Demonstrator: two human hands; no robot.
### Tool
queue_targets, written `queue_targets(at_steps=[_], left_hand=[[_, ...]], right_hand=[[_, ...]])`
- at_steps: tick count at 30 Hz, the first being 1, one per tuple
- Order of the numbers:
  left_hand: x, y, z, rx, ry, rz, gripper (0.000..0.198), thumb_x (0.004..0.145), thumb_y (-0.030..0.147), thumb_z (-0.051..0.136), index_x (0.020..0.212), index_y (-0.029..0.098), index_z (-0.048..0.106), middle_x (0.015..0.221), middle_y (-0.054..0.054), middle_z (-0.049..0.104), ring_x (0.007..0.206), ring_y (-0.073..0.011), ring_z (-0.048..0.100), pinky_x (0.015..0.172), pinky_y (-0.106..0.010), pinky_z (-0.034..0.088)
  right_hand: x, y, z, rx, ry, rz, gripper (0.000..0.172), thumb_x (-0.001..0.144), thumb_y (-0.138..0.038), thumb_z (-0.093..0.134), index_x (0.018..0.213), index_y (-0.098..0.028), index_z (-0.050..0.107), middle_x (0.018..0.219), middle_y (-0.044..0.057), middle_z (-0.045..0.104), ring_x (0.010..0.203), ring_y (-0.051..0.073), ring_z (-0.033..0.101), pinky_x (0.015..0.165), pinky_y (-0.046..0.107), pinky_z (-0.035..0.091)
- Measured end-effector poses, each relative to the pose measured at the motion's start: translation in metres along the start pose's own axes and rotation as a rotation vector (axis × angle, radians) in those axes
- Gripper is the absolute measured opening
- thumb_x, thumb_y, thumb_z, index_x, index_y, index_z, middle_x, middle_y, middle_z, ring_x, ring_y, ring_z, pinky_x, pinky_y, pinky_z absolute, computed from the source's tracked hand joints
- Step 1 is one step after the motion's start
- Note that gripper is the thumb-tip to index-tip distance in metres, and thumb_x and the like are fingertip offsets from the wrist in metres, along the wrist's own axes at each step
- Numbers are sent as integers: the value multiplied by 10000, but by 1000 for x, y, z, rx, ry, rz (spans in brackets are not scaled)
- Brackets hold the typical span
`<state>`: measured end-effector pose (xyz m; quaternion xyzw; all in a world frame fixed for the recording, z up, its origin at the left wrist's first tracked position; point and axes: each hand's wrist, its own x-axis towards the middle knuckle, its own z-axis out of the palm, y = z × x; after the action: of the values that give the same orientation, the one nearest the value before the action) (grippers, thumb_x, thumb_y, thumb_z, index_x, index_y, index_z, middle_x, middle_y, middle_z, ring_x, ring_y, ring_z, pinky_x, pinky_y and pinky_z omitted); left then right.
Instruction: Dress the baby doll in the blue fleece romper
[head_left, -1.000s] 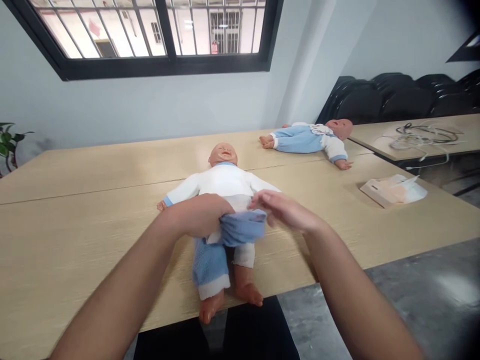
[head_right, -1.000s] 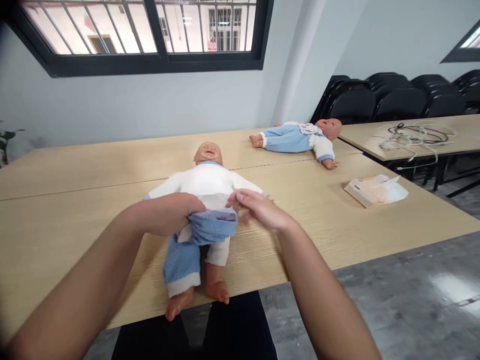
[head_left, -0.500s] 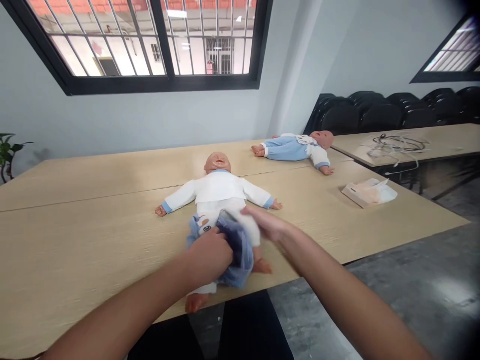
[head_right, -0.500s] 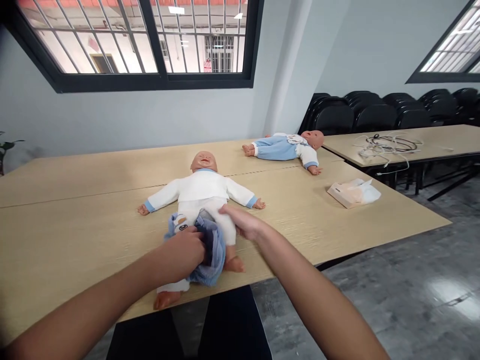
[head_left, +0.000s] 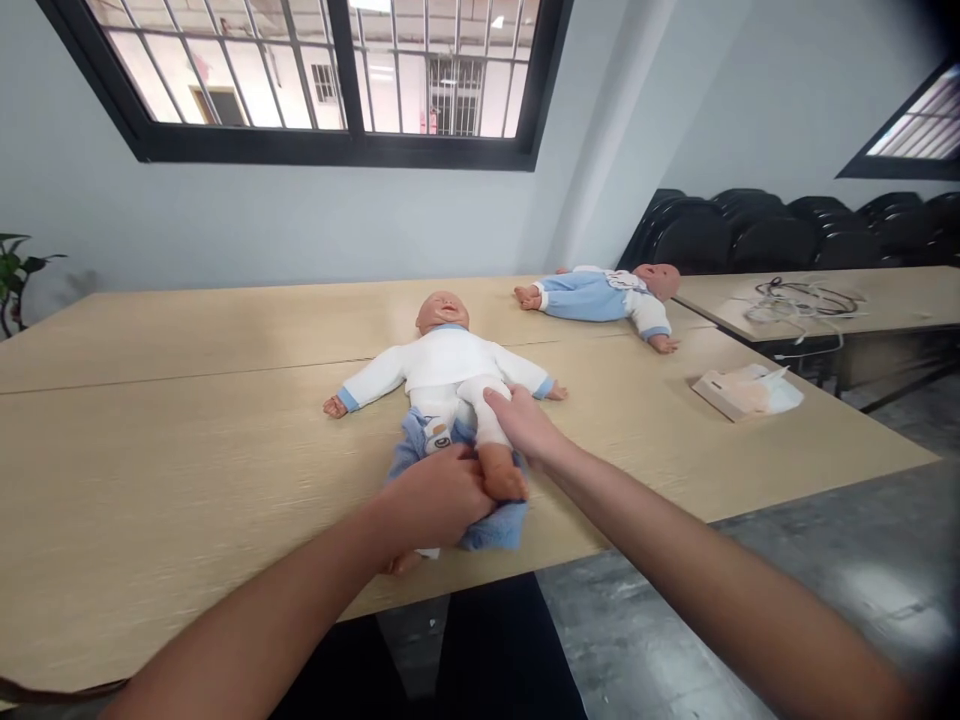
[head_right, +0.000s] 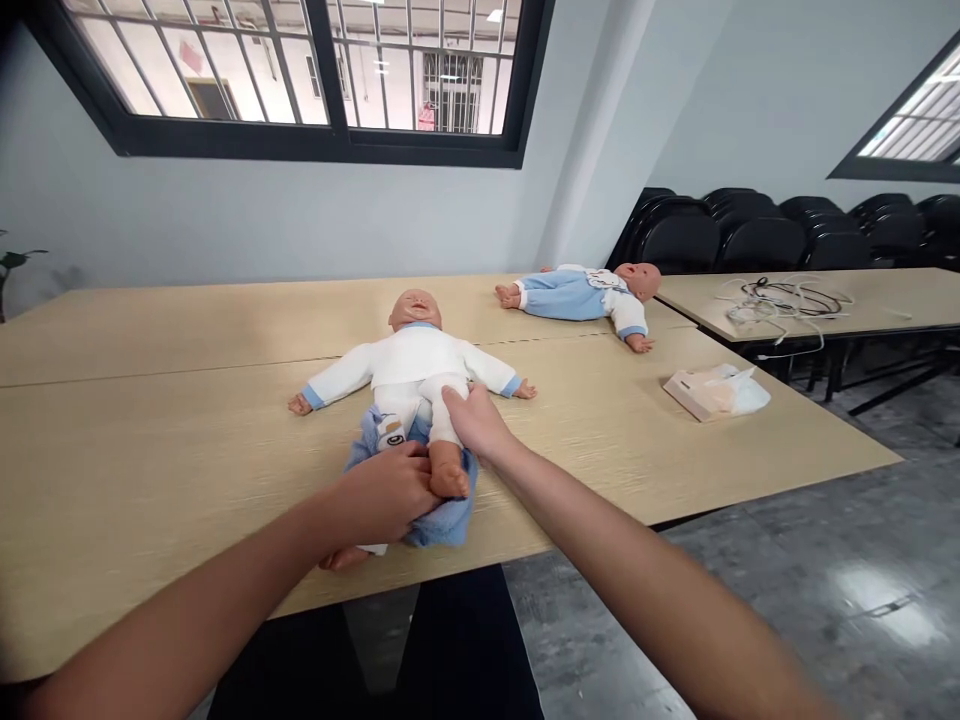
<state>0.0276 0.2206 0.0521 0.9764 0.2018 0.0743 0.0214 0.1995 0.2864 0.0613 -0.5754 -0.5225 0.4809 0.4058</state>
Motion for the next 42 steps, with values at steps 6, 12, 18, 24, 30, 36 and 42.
queue_targets(at_steps=[6, 12, 18, 24, 30, 36, 42], left_hand=[[-12, -7, -11, -270, 199, -144, 392, 768, 113, 715, 1131, 242, 648, 1092, -23, 710, 1055, -219, 625, 978, -382, 450], [-11, -12, 5, -92, 629, -229, 252, 792, 156, 721, 938, 203, 521, 1105, -87, 646, 1082, -238, 553, 974, -408, 463], [-15, -8, -2, 100, 706, -179, 211, 897, 118, 596, 718, 213, 538, 890, -31, 653, 884, -187, 522, 926, -389, 430], [-22, -16, -11, -88, 621, -60, 144, 1000, 316, 618, 1051, 295, 751, 1006, 4, 767, 942, -177, 604, 942, -394, 417], [-21, -17, -10, -180, 680, -140, 158, 987, 351, 639, 905, 237, 711, 958, 2, 789, 915, -153, 657, 955, -375, 448], [-30, -14, -9, -129, 527, -86, 207, 1036, 332, 526, 1084, 342, 727, 1122, 25, 787, 1020, -187, 651, 996, -431, 428], [-29, -16, -7, -83, 679, -72, 239, 1010, 308, 605, 1208, 385, 715, 1186, 59, 778, 1031, -186, 638, 975, -428, 453]], right_hand=[[1, 17, -10, -284, 82, -56, 543, 913, -498, 618, 1317, -171, 459, 1306, 176, 628, 1232, 338, 595, 1105, 499, 449], [-21, -10, -33, -164, -590, 103, 519, 856, -494, 748, 1241, -199, 563, 1095, 87, 714, 875, 214, 691, 658, 297, 585], [-28, -15, -48, 99, -604, 250, 355, 850, -391, 783, 1068, -165, 616, 957, 57, 731, 778, 145, 697, 685, 246, 600], [-32, -9, -39, 205, -443, 225, 348, 837, -359, 805, 1100, -161, 691, 1021, 73, 759, 825, 154, 692, 702, 245, 575], [-41, -7, -34, 267, -379, 203, 324, 837, -430, 804, 919, -136, 694, 786, 32, 708, 605, 104, 559, 553, 224, 455], [-47, -9, -24, 308, -277, 70, 436, 856, -401, 798, 1214, -173, 696, 1227, 86, 745, 1047, 199, 697, 917, 312, 558], [-52, -10, -14, 295, -229, -56, 495, 837, -331, 806, 1302, -217, 678, 1358, 69, 697, 1220, 233, 666, 1069, 366, 539]])
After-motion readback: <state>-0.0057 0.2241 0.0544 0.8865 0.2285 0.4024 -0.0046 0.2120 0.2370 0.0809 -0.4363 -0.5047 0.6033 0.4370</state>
